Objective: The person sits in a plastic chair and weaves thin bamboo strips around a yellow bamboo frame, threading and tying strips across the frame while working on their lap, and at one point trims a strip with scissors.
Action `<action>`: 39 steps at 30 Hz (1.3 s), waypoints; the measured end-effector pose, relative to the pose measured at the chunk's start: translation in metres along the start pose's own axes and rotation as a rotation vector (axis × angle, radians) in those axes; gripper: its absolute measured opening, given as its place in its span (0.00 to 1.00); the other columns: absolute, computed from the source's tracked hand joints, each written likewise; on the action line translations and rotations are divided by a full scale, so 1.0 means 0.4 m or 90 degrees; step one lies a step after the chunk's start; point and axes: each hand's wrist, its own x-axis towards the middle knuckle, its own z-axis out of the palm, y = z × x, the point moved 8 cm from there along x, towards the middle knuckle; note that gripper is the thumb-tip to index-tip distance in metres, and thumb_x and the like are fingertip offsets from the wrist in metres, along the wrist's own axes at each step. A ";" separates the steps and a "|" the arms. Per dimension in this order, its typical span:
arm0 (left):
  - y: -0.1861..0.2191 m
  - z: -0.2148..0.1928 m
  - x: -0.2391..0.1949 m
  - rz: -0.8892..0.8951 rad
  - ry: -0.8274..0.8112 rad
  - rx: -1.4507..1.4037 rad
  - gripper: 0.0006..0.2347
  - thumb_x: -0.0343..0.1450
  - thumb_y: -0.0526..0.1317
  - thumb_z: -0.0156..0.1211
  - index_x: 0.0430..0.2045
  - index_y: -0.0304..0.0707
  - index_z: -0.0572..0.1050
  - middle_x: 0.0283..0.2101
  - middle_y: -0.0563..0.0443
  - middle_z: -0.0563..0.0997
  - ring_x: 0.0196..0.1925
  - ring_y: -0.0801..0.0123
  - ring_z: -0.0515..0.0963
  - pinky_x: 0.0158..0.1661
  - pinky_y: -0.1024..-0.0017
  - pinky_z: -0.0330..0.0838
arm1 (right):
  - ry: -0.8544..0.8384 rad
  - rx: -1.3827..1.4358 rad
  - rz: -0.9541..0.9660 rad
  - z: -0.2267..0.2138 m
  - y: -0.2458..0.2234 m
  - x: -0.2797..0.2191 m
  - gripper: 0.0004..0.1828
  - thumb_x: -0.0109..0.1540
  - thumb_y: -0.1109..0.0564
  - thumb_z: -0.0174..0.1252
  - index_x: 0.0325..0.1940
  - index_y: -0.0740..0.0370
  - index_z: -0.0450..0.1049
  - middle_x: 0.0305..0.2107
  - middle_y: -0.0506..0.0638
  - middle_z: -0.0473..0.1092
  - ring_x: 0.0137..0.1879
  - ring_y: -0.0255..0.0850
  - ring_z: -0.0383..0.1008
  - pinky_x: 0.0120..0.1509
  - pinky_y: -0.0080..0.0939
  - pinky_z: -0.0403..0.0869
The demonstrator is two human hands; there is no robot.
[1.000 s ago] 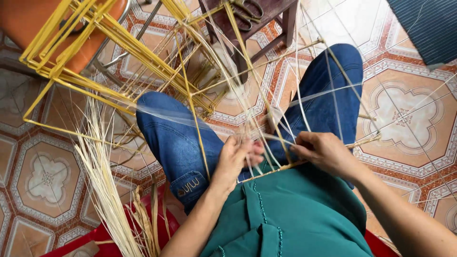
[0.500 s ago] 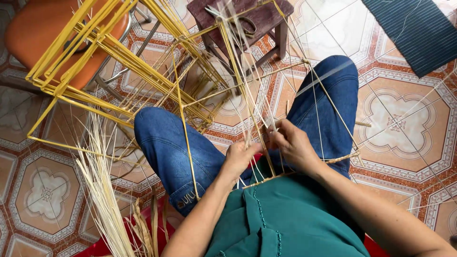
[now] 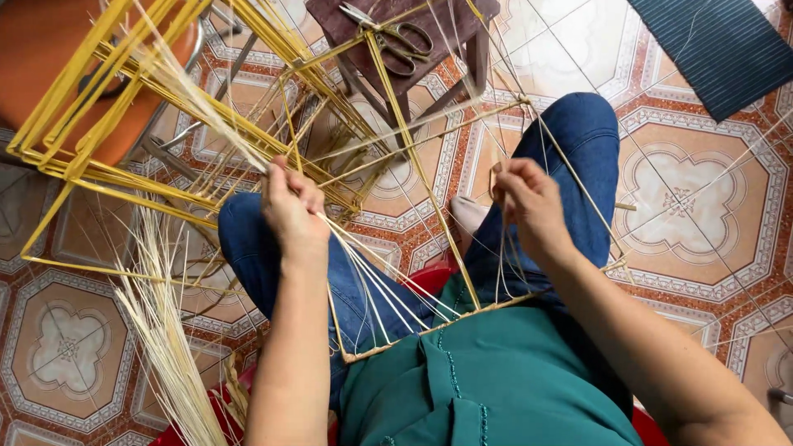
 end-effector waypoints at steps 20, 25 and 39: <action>0.074 0.238 -0.271 0.025 -0.136 0.918 0.22 0.73 0.47 0.60 0.62 0.44 0.69 0.60 0.42 0.77 0.60 0.57 0.80 0.56 0.63 0.77 | -0.134 -0.680 -0.027 -0.042 -0.337 -0.027 0.15 0.69 0.50 0.56 0.49 0.62 0.80 0.28 0.52 0.78 0.32 0.36 0.76 0.36 0.38 0.75; 0.206 0.361 -0.423 0.502 -0.157 0.969 0.31 0.70 0.38 0.70 0.67 0.33 0.61 0.72 0.26 0.49 0.73 0.38 0.58 0.68 0.57 0.63 | -0.157 -0.865 0.171 -0.214 -0.218 -0.136 0.18 0.64 0.43 0.60 0.45 0.58 0.82 0.27 0.52 0.81 0.32 0.41 0.80 0.38 0.43 0.80; -0.256 0.486 -0.609 0.287 -0.775 0.709 0.06 0.69 0.32 0.64 0.37 0.40 0.79 0.39 0.52 0.83 0.42 0.60 0.80 0.44 0.64 0.78 | -0.121 -0.817 0.219 -0.243 -0.234 -0.185 0.19 0.66 0.42 0.56 0.47 0.57 0.83 0.32 0.53 0.79 0.36 0.46 0.79 0.41 0.45 0.78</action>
